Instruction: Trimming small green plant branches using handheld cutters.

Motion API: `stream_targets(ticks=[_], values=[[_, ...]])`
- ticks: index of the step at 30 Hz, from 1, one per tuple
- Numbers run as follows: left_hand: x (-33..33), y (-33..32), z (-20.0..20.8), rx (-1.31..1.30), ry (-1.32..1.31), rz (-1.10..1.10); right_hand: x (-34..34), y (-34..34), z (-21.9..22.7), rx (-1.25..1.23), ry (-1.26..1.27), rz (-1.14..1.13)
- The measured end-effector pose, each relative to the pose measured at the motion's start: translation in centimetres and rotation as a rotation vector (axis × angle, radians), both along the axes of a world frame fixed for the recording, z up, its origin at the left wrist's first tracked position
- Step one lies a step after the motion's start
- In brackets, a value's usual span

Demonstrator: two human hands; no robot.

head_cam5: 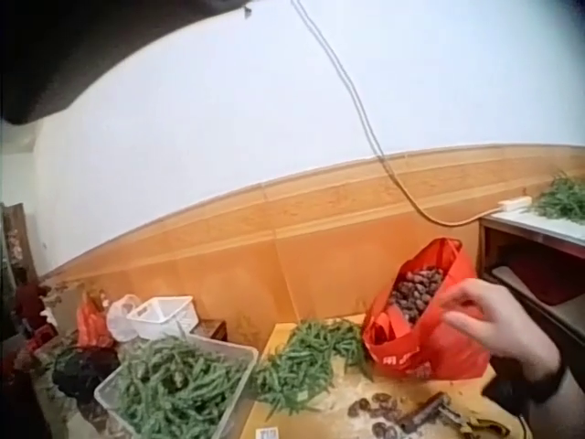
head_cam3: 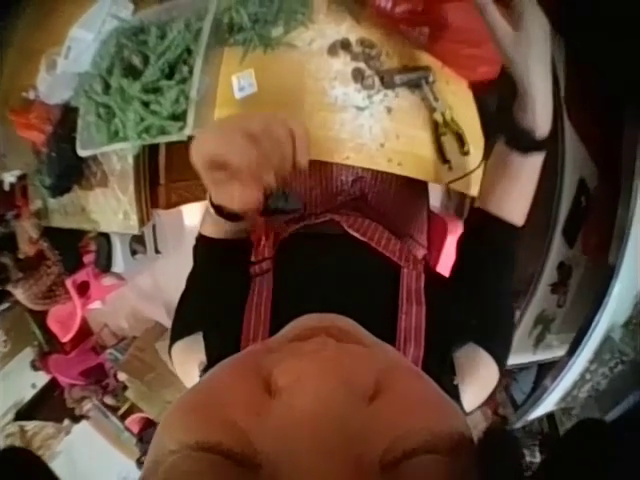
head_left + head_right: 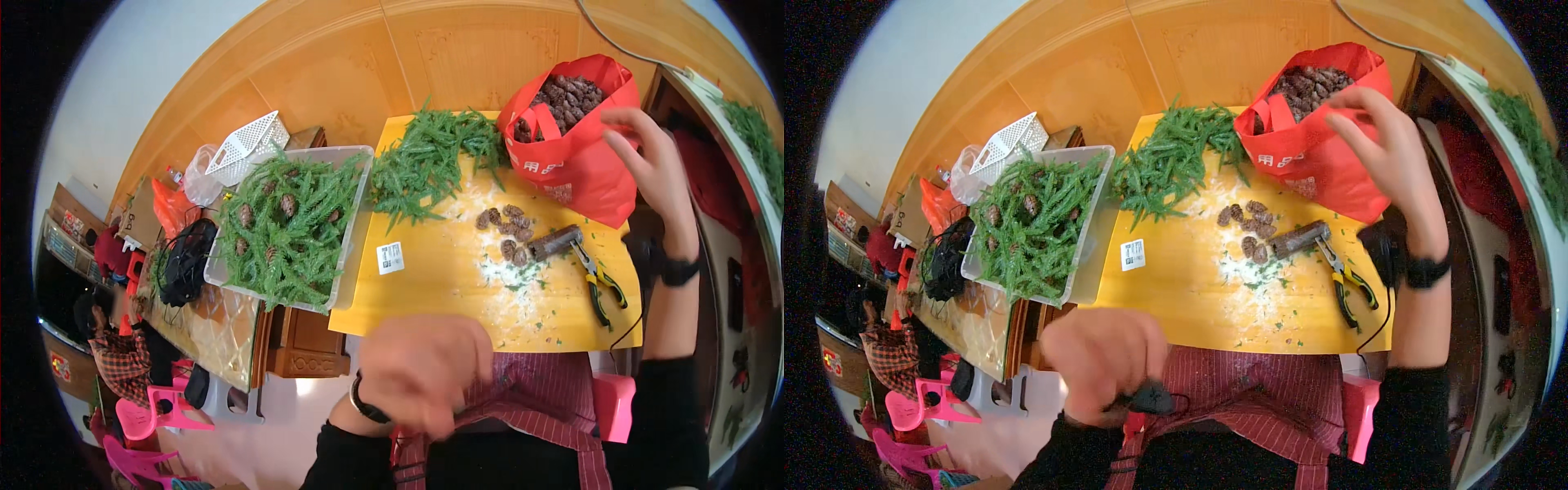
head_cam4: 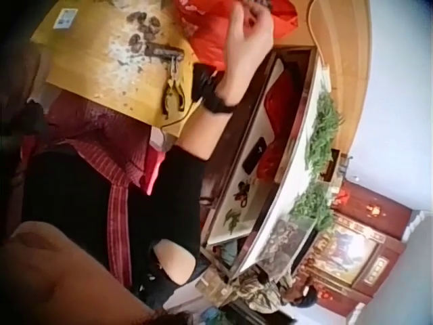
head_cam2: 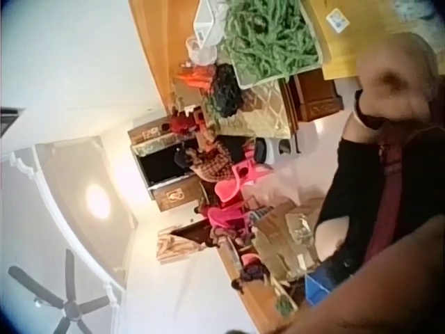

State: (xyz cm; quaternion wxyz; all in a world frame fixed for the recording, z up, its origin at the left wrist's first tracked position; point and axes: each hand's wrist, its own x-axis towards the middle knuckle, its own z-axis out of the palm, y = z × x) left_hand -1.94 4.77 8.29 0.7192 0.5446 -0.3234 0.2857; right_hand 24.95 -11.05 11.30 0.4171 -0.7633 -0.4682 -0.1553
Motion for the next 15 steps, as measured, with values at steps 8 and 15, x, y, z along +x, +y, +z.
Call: stream_targets(ticks=[8, 15], values=[[3.8, 5.7, -5.5, -0.541, 0.557, 0.320, 8.8, 7.5, 0.5, -0.438, -0.081, -0.035], [5.6, 9.3, -8.2, -1.049, 0.752, 0.299, 1.5, 13.7, -0.2, -0.069, -0.085, 0.202]])
